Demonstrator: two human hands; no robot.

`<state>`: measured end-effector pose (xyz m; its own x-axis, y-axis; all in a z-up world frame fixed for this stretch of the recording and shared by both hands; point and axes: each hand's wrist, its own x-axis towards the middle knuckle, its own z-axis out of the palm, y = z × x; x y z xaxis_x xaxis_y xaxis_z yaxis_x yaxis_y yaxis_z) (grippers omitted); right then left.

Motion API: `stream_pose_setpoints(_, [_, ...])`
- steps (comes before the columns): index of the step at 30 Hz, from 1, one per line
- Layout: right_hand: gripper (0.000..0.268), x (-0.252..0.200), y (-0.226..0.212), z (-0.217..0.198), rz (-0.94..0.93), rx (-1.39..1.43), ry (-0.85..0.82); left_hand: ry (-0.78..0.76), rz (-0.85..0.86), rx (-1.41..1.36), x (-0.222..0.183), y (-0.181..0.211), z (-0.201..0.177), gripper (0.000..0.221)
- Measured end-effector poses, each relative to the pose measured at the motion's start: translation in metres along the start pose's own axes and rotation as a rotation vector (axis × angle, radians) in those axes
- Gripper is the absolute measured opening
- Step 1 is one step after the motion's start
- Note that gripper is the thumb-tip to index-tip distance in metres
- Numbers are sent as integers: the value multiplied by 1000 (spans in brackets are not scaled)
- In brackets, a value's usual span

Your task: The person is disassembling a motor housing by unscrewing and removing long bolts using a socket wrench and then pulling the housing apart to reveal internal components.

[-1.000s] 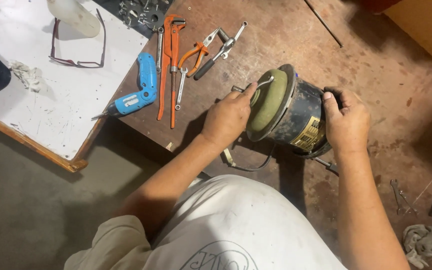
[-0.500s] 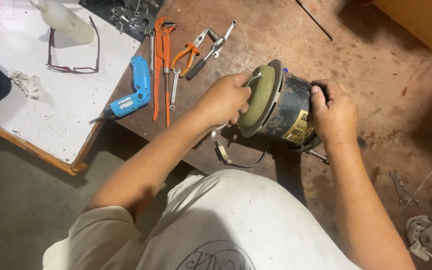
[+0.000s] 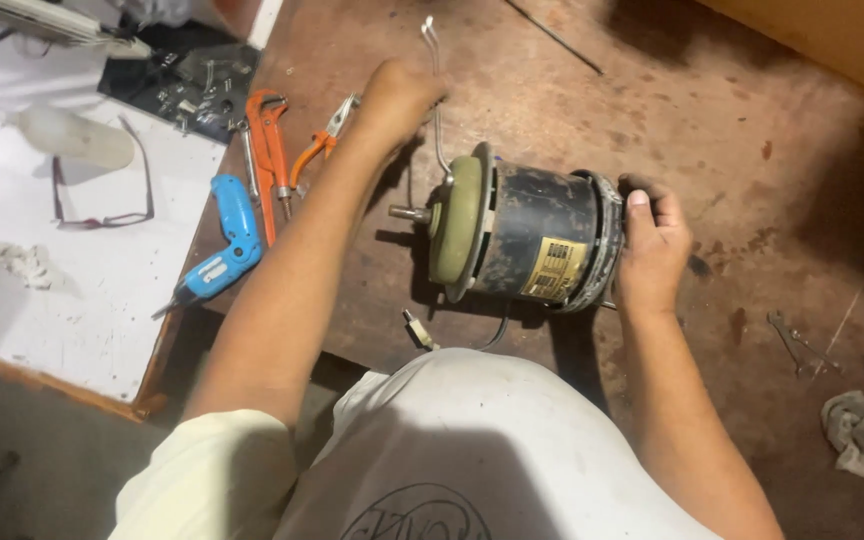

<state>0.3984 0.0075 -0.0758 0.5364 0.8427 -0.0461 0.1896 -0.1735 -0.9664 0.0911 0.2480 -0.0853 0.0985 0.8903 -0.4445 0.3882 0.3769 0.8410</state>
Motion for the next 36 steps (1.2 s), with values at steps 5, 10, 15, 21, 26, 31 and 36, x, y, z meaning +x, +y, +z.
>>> stream_pose_setpoints(5, [19, -23, 22, -23, 256, 64, 10, -65, 19, 432, -2, -63, 8, 58])
stream_pose_setpoints(10, [17, -19, 38, -24, 236, 100, -34, -108, -111, 574, -36, -55, 5, 62])
stream_pose_setpoints(15, [16, -14, 47, -27, 288, 190, -126, -57, -99, 55, -12, -69, 2, 54])
stream_pose_setpoints(21, [15, -15, 26, -20, 302, 184, -115, 519, 506, 179, -3, -58, -20, 45])
stream_pose_setpoints(26, [20, -13, 40, -33, 315, 142, -173, 410, 374, -271, -111, 7, -7, 23])
stream_pose_setpoints(31, [9, -14, 12, -34, 394, 139, -143, 271, 468, -245, -208, 9, -4, 10])
stream_pose_setpoints(36, [6, -8, 27, -42, 335, 50, -179, 142, 43, -52, -270, -2, -19, 36])
